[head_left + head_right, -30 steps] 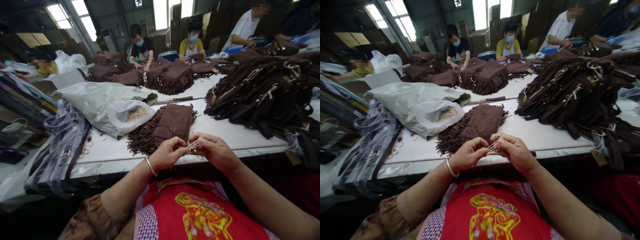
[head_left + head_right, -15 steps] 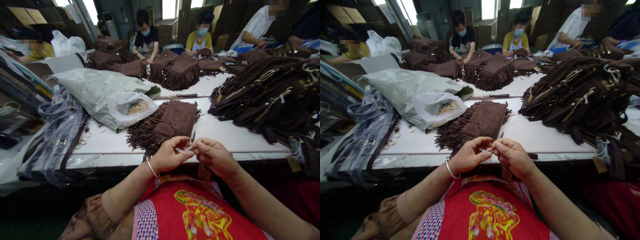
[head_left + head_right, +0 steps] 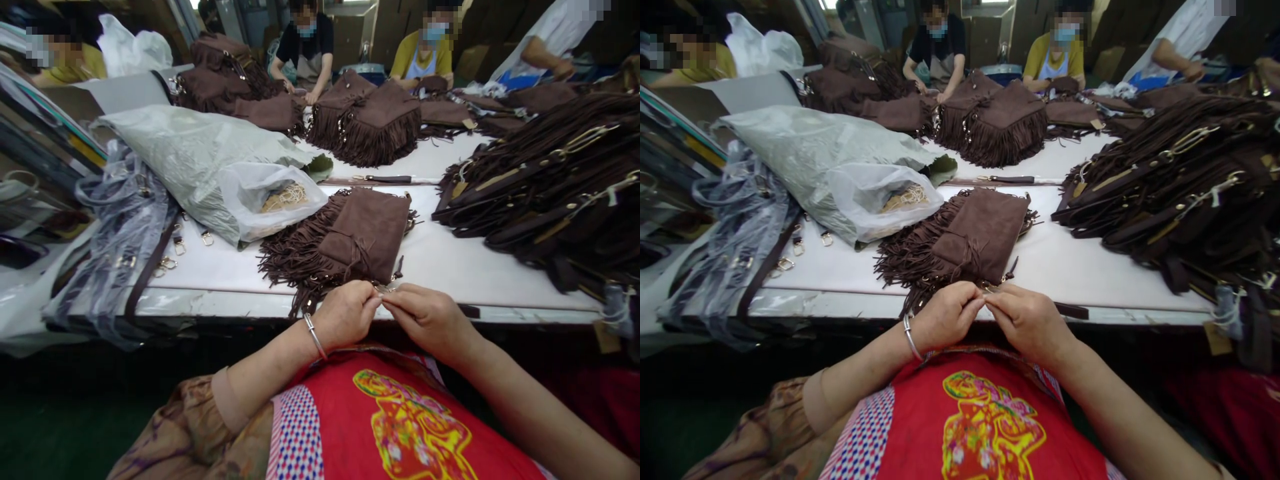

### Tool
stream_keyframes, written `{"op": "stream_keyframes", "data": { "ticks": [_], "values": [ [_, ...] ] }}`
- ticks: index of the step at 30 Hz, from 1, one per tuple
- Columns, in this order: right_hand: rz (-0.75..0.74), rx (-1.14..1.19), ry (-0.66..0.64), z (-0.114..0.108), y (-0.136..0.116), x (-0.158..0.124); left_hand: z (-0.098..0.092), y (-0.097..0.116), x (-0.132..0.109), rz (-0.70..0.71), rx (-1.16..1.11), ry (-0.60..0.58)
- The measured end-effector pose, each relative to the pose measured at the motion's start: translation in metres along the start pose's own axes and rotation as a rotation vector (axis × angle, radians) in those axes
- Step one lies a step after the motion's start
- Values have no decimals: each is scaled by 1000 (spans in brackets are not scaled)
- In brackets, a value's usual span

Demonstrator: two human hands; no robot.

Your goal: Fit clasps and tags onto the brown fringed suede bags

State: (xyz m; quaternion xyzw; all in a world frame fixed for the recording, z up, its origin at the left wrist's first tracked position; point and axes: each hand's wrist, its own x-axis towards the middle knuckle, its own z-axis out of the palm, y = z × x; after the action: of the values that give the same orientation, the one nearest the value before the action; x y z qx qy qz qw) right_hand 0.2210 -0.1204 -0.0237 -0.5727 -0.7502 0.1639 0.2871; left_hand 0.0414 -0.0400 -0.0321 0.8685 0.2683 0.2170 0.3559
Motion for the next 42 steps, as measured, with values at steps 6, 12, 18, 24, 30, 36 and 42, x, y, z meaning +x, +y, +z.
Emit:
{"op": "stream_keyframes", "data": {
  "ticks": [6,12,18,24,30,36,42],
  "values": [
    [69,-12,-8,5,6,-2,3,-12,-16,-157,-169,-47],
    [143,-170,111,-5,14,4,12,-18,-17,-523,-449,84],
    [48,-463,102,-2,15,1,33,-12,13,-728,-713,50],
    [24,-544,155,10,4,-2,37,0,5,-793,-768,174],
    [88,-551,197,19,2,-1,33,-2,-12,-348,-221,167],
    [182,-552,143,24,2,3,44,-15,5,-673,-658,49],
    [267,-630,85,26,-2,8,46,-24,11,-635,-594,66]
  ]
}}
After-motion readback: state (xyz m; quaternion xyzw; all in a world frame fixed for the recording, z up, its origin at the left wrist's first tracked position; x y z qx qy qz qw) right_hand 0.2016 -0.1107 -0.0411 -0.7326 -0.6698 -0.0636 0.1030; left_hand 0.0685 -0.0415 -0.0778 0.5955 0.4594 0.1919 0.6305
